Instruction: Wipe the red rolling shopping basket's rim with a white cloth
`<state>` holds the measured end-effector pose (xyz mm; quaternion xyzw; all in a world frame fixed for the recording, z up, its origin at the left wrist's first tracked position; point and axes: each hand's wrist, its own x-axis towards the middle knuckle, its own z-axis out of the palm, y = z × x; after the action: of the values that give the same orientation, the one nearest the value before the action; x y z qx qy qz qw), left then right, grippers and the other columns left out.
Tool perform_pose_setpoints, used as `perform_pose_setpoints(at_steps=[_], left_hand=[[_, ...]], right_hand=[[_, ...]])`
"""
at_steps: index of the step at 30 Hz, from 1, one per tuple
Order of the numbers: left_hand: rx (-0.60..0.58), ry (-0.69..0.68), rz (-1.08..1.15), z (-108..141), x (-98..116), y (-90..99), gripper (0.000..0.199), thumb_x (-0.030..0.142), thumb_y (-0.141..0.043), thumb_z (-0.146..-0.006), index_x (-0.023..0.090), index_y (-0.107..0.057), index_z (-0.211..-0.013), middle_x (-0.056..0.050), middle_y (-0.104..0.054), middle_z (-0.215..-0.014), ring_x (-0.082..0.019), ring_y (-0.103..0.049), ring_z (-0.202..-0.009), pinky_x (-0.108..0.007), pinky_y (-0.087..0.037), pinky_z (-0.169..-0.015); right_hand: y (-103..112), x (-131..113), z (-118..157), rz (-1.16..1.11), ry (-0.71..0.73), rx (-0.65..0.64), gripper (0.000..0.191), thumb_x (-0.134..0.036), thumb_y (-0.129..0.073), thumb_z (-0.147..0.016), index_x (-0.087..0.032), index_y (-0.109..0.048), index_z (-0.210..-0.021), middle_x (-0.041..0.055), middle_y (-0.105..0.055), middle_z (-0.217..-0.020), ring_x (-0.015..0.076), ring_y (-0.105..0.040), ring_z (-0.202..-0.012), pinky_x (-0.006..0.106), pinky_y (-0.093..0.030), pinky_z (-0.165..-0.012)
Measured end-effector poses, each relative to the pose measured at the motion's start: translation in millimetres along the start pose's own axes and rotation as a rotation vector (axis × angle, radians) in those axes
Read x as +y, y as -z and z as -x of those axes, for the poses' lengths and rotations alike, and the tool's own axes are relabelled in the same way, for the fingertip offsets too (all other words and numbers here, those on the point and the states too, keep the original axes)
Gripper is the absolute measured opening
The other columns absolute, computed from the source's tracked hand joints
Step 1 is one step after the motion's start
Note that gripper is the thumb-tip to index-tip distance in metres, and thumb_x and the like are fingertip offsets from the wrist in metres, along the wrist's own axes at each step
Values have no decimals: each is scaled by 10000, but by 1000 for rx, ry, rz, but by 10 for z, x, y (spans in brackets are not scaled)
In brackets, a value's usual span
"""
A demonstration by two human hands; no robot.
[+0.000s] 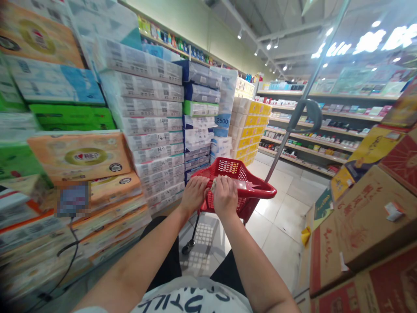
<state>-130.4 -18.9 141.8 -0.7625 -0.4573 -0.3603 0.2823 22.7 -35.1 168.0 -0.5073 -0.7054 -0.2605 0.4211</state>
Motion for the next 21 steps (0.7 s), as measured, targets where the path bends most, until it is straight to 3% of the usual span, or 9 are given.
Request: perform_pose_setpoints(at_steps=[3, 7, 9, 14, 19, 21], left_hand=[[3, 46, 39, -8, 18, -10, 277, 299, -401, -938, 193, -506, -1171, -87, -595, -1156, -242, -481, -1171, -430, -337, -1056], [30, 100, 59, -17, 38, -13, 240, 279, -391, -937, 205, -515, -1129, -81, -598, -1102, -241, -485, -1137, -453, -331, -1053], [27, 110, 56, -13, 47, 1, 238, 278, -386, -939, 203, -514, -1125, -80, -593, -1097, -238, -482, -1130, -449, -324, -1056], [16, 104, 47, 15, 50, 35, 232, 272, -390, -936, 202, -514, -1119, -76, -595, -1082, -228, -488, -1100, -435, -329, -1046], [38, 113, 25, 10, 52, 35, 220, 272, -400, -931, 187, -522, -1093, -79, -596, -1050, -243, -492, -1074, -443, -331, -1034], [26, 110, 26, -5, 57, 47, 223, 272, -396, -935, 188, -520, -1099, -79, -595, -1055, -241, -491, -1079, -438, -329, -1037]], right_hand=[[38, -13, -39, -26, 19, -79, 317, -270, -422, -945, -172, -628, -1165, 84, -647, -1188, 208, -526, -1150, 332, -334, -1002], [107, -13, -318, -10, -57, -309, 315, -338, -410, -945, -196, -690, -918, 60, -712, -894, 177, -622, -871, 285, -402, -851], [96, -38, -342, 6, -74, -311, 312, -334, -411, -941, -190, -686, -916, 65, -708, -887, 182, -619, -875, 287, -401, -850], [68, -127, -169, 32, -17, -144, 333, -274, -380, -947, -156, -627, -1137, 109, -656, -1146, 217, -549, -1104, 334, -354, -964], [117, -107, -396, 65, -41, -374, 319, -305, -418, -926, -165, -680, -810, 82, -705, -812, 189, -633, -797, 292, -412, -784], [93, -83, -422, 46, -47, -379, 306, -306, -426, -920, -172, -682, -819, 74, -706, -825, 182, -634, -804, 283, -411, -784]])
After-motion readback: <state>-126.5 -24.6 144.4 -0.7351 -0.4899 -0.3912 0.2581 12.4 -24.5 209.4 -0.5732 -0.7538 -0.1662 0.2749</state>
